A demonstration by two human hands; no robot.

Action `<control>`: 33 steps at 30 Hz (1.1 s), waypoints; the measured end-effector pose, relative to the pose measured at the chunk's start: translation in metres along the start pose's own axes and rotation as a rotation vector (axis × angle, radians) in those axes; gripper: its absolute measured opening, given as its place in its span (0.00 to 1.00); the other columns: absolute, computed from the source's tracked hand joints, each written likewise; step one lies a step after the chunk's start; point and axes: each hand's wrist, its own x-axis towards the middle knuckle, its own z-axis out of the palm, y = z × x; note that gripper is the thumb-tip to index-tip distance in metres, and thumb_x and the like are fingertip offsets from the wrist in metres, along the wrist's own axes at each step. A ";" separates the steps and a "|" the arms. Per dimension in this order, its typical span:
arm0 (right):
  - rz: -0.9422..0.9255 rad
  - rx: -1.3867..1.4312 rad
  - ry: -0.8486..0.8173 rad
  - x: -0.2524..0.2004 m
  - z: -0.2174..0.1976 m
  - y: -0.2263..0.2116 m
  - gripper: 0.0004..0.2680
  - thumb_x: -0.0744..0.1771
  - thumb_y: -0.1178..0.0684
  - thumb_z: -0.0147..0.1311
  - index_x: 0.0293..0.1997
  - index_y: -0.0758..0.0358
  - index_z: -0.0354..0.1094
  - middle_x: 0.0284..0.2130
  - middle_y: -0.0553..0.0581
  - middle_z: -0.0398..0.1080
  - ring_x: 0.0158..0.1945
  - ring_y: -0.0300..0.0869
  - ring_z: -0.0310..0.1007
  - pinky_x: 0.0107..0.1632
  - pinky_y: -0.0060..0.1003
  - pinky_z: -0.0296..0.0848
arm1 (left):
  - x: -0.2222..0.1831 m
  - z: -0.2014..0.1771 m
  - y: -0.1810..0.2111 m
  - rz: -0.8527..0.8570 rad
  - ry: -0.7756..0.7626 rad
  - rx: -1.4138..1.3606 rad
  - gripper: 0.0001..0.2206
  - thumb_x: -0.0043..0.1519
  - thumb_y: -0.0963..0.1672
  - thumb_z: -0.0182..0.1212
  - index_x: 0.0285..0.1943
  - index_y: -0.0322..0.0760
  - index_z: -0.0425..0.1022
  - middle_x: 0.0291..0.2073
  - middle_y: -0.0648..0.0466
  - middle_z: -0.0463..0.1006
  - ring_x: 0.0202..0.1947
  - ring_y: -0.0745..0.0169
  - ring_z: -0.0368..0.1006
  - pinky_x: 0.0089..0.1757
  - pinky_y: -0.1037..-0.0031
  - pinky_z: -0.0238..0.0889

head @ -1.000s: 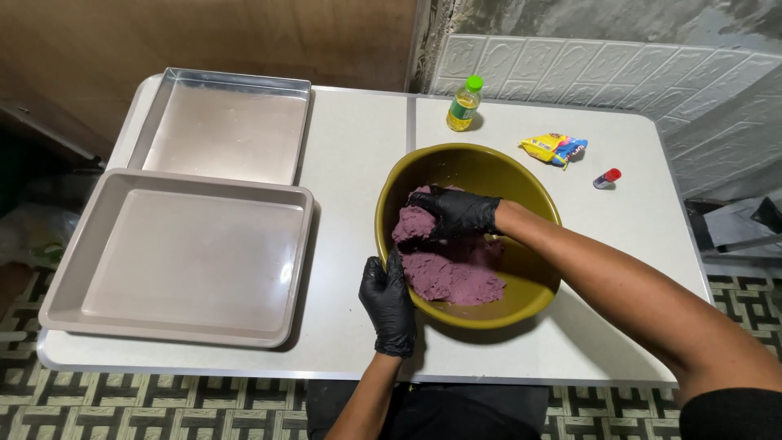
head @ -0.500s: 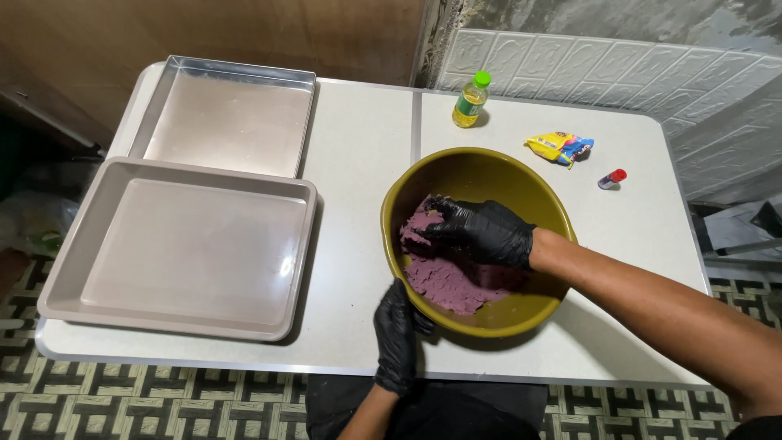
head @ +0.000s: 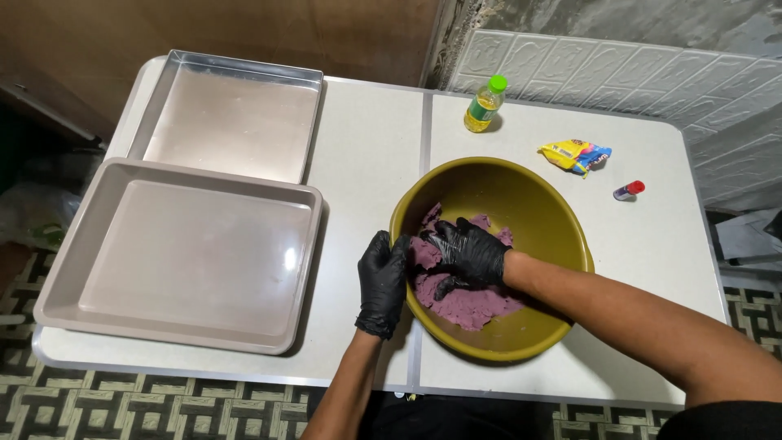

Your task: Kneading a large mass of purple dough in a yellow bowl on a white table

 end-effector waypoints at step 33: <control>0.299 0.602 -0.494 0.040 -0.106 0.052 0.05 0.67 0.48 0.54 0.45 0.51 0.68 0.40 0.49 0.75 0.35 0.52 0.73 0.38 0.47 0.68 | -0.125 0.003 0.033 -0.183 -0.143 -0.267 0.16 0.63 0.51 0.60 0.32 0.33 0.74 0.16 0.44 0.80 0.14 0.55 0.75 0.22 0.69 0.71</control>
